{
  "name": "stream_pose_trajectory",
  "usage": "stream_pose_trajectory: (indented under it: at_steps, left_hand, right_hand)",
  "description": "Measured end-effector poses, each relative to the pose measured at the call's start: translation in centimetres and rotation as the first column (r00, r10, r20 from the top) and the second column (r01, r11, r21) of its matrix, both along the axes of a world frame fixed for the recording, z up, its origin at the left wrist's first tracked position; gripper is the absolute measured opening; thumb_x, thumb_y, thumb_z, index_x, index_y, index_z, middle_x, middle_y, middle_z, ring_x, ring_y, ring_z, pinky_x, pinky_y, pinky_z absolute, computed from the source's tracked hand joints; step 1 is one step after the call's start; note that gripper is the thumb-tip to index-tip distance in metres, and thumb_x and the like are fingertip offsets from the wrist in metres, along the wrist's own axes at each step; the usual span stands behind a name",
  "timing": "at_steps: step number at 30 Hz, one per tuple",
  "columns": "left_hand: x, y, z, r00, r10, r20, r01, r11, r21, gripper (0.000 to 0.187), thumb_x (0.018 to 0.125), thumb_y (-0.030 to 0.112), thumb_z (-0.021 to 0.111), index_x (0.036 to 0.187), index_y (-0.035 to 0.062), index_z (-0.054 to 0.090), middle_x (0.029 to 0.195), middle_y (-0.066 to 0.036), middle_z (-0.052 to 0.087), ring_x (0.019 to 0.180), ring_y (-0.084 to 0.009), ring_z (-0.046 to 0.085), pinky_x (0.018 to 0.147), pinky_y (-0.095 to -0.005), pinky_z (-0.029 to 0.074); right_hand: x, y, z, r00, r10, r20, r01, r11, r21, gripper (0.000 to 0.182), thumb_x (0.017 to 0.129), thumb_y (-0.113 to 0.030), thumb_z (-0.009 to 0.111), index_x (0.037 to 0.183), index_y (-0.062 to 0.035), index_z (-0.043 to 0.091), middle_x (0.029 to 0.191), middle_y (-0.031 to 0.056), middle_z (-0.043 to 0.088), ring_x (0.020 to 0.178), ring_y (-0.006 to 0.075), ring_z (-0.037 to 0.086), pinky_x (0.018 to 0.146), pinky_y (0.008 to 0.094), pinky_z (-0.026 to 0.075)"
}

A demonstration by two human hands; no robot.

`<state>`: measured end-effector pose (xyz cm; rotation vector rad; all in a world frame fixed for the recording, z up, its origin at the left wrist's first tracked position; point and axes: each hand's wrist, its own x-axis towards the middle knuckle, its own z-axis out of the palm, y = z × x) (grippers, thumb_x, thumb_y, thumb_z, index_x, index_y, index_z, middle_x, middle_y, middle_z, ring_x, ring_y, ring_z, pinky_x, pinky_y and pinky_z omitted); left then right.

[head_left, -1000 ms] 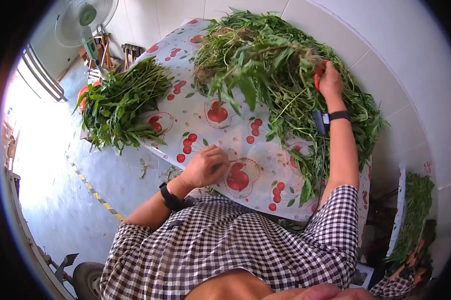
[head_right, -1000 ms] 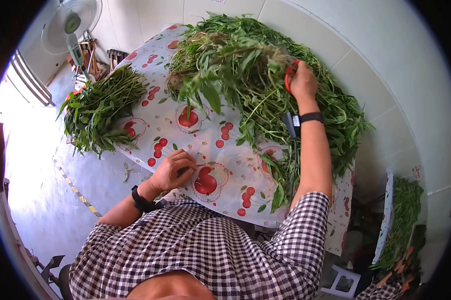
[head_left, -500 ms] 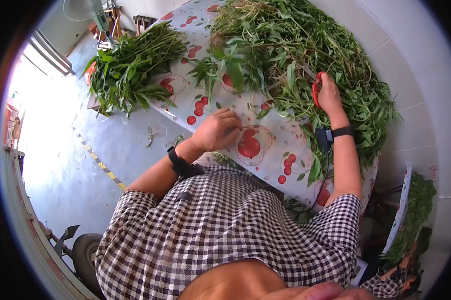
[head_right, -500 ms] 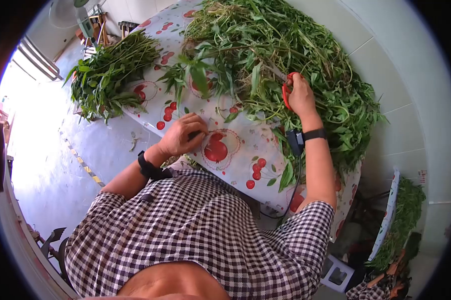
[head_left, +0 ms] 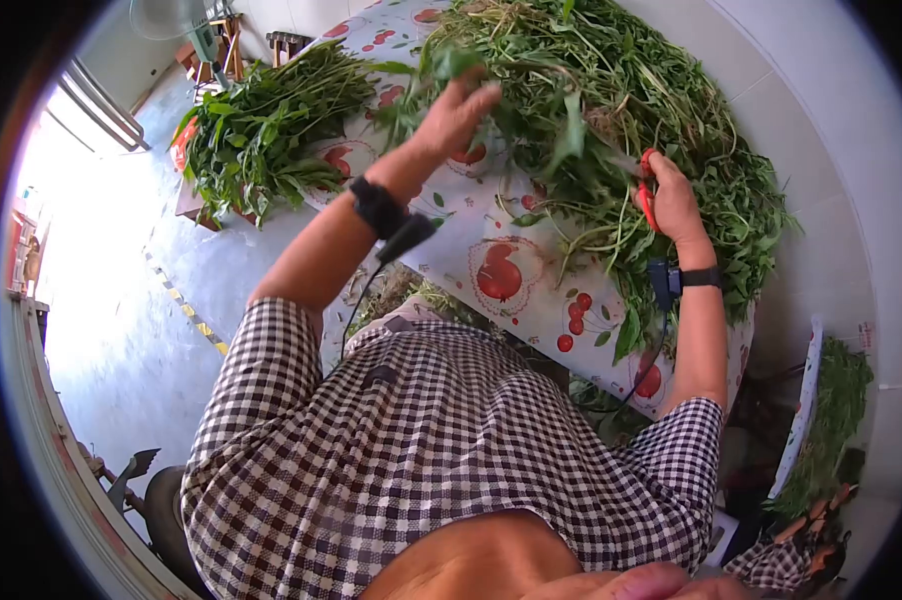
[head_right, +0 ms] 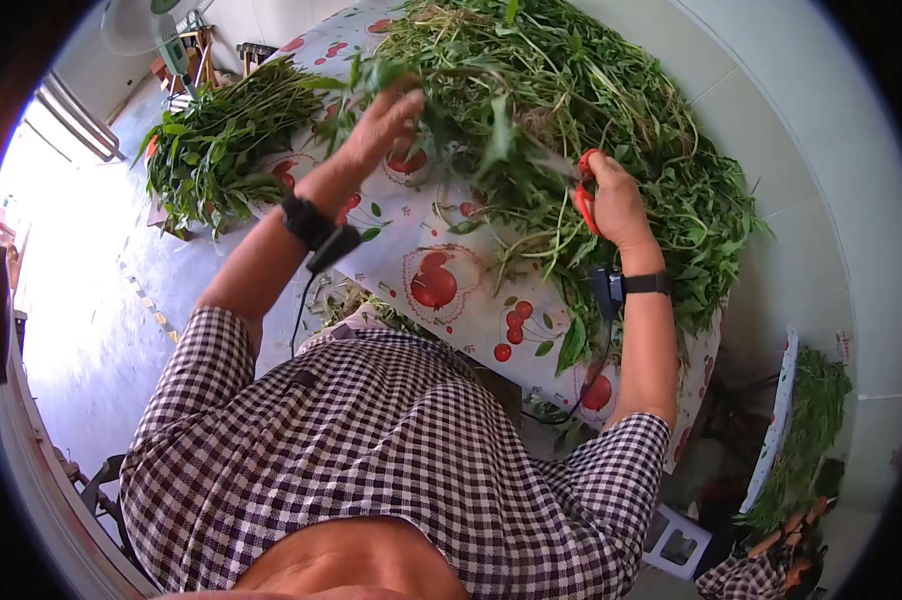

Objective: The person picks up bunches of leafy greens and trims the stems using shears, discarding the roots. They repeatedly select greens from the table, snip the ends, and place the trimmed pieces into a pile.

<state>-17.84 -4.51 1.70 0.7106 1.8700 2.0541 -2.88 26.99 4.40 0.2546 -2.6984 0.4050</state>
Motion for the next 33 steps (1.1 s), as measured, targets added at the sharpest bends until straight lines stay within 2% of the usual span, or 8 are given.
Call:
stream_pose_trajectory:
  at_steps: [5,9,13,16,20,22,28,33]
  left_hand:
    - [-7.2,3.1,1.8,0.993,0.104,-0.062,-0.096,0.988,0.124,0.076,0.092,0.052,0.05,0.143,-0.0004,0.028,0.142,-0.017,0.038,0.116,-0.0302,0.052,0.094,-0.0385,0.045]
    - [-12.7,2.7,-2.0,0.987,0.125,-0.096,-0.147,0.951,-0.272,0.055,0.094,0.046,0.046,0.131,0.0044,0.047,0.126,-0.015,0.052,0.105,-0.026,0.057,0.089,-0.0364,0.048]
    - [-11.8,2.1,-6.7,0.938,0.071,0.34,-0.077,0.997,0.005,0.045,0.093,0.038,0.053,0.125,0.0059,0.055,0.113,-0.01,0.061,0.097,-0.0234,0.061,0.09,-0.0341,0.048]
    - [-9.1,0.6,-4.8,0.978,0.023,0.209,0.024,0.976,-0.215,0.055,0.093,0.04,0.055,0.133,0.0033,0.046,0.127,-0.014,0.054,0.114,-0.0276,0.054,0.099,-0.0382,0.043]
    - [-6.6,0.4,-1.9,0.914,-0.166,-0.37,-0.046,0.864,-0.502,0.045,0.091,0.033,0.058,0.124,0.0021,0.056,0.115,-0.014,0.063,0.104,-0.0217,0.062,0.089,-0.0327,0.048]
    - [-2.0,2.1,1.9,0.85,-0.169,-0.499,-0.148,0.832,-0.534,0.041,0.086,0.024,0.062,0.12,0.0024,0.058,0.113,-0.017,0.064,0.102,-0.024,0.064,0.088,-0.0338,0.048]
    - [5.6,9.3,3.0,0.13,-0.388,-0.913,-0.064,0.915,-0.398,0.048,0.075,0.009,0.063,0.122,0.0112,0.055,0.124,-0.009,0.056,0.119,-0.0263,0.05,0.104,-0.0429,0.034]
    - [4.7,10.8,-1.6,0.135,-0.433,-0.891,-0.163,0.878,-0.451,0.052,0.069,0.009,0.065,0.119,0.0149,0.056,0.106,-0.005,0.059,0.108,-0.0231,0.054,0.099,-0.0425,0.035]
  right_hand:
    - [3.4,-2.3,-0.5,0.992,0.1,0.074,-0.096,0.994,-0.046,0.035,0.06,0.006,0.069,0.089,-0.0026,0.052,0.087,0.0138,0.056,0.08,0.0346,0.056,0.068,0.0396,0.046]
    - [5.5,-3.5,-0.8,0.995,0.063,0.078,-0.058,0.996,-0.072,0.032,0.059,0.008,0.067,0.086,-0.0013,0.051,0.083,0.0131,0.054,0.08,0.0329,0.055,0.067,0.0396,0.045]
    - [6.3,-3.5,-1.5,0.988,0.136,0.075,-0.137,0.991,0.004,0.034,0.061,0.003,0.071,0.086,-0.0013,0.049,0.084,0.0125,0.053,0.081,0.0318,0.054,0.07,0.0379,0.045]
    - [7.1,-3.4,-0.4,0.989,0.087,0.12,-0.064,0.981,-0.182,0.036,0.064,-0.001,0.076,0.09,-0.0008,0.05,0.087,0.0129,0.055,0.083,0.0294,0.055,0.077,0.0333,0.047]
    - [7.1,-2.1,-0.8,0.972,0.17,0.164,-0.034,0.788,-0.615,0.044,0.071,-0.004,0.076,0.106,0.0006,0.049,0.115,0.0073,0.06,0.089,0.015,0.055,0.086,0.0296,0.047]
    - [6.9,-2.3,-1.4,0.981,0.159,0.113,-0.068,0.822,-0.566,0.046,0.071,-0.003,0.076,0.108,0.0009,0.05,0.108,0.0081,0.06,0.088,0.0156,0.056,0.084,0.0292,0.047]
    - [7.5,-4.7,-0.1,0.987,0.116,0.109,-0.087,0.966,-0.245,0.051,0.064,-0.004,0.078,0.109,-0.0005,0.053,0.09,0.0118,0.055,0.088,0.028,0.058,0.08,0.0345,0.049]
    - [10.4,-5.0,0.1,0.991,0.04,0.127,-0.004,0.963,-0.27,0.048,0.063,-0.002,0.078,0.104,-0.0019,0.054,0.103,0.0132,0.06,0.098,0.0315,0.057,0.084,0.0353,0.048]
